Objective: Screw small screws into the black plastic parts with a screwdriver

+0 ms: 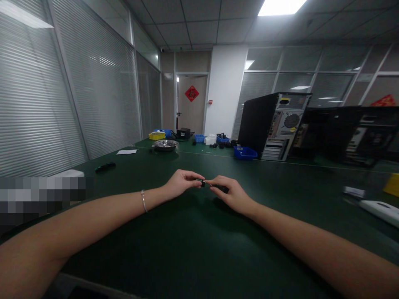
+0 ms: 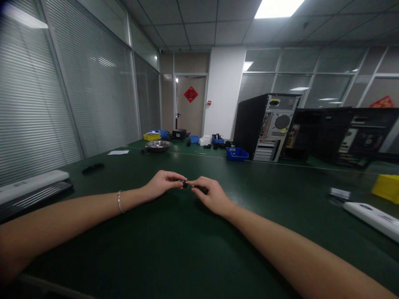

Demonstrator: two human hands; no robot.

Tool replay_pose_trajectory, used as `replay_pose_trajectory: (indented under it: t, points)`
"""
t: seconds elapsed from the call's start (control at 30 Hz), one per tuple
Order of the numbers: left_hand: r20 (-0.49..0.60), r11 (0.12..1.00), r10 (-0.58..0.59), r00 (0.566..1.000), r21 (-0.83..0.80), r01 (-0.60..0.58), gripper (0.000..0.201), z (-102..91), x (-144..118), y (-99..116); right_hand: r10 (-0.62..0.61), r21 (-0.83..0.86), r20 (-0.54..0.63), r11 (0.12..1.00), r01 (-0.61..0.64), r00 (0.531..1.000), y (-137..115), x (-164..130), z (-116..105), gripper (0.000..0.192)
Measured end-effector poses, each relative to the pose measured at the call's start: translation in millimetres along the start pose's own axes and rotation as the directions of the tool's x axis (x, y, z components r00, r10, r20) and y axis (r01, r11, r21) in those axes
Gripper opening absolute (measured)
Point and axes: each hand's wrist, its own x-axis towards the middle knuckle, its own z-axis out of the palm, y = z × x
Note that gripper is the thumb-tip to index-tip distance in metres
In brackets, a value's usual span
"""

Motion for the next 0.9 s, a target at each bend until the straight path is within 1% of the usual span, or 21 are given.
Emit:
replay_pose_trajectory:
  t: [0.17, 0.3, 0.4, 0.63, 0.77, 0.9]
  points:
    - [0.006, 0.998, -0.037, 0.999, -0.056, 0.037, 0.028, -0.2, 0.1, 0.3, -0.002, 0.049, 0.032, 0.999, 0.0, 0.999, 3.7, -0.6, -0.5, 0.03]
    - [0.023, 0.994, -0.057, 0.998, -0.091, 0.058, 0.028, -0.3, 0.6, -0.2, -0.023, 0.071, 0.036, 0.997, 0.021, 0.999, 4.5, -0.8, -0.3, 0.03]
    - [0.011, 0.99, -0.075, 0.997, -0.116, 0.076, 0.027, 0.8, 0.6, 0.0, -0.032, 0.074, 0.036, 0.997, 0.03, 0.999, 5.4, -0.6, 0.4, 0.03]
    - [-0.017, 0.993, -0.063, 0.998, -0.102, 0.061, 0.028, 1.1, 2.6, -3.5, -0.032, 0.057, 0.045, 0.998, 0.029, 0.998, 3.3, -0.2, 0.1, 0.03]
    - [0.007, 0.995, -0.06, 0.998, -0.082, 0.06, 0.028, 0.2, 2.1, -2.6, -0.031, 0.059, 0.047, 0.998, 0.028, 0.998, 2.1, -0.1, -0.4, 0.03]
    - [0.014, 0.993, -0.058, 0.998, -0.101, 0.059, 0.028, 0.1, 0.3, 0.0, -0.016, 0.073, 0.056, 0.997, 0.012, 0.998, 1.7, 0.4, -1.0, 0.03]
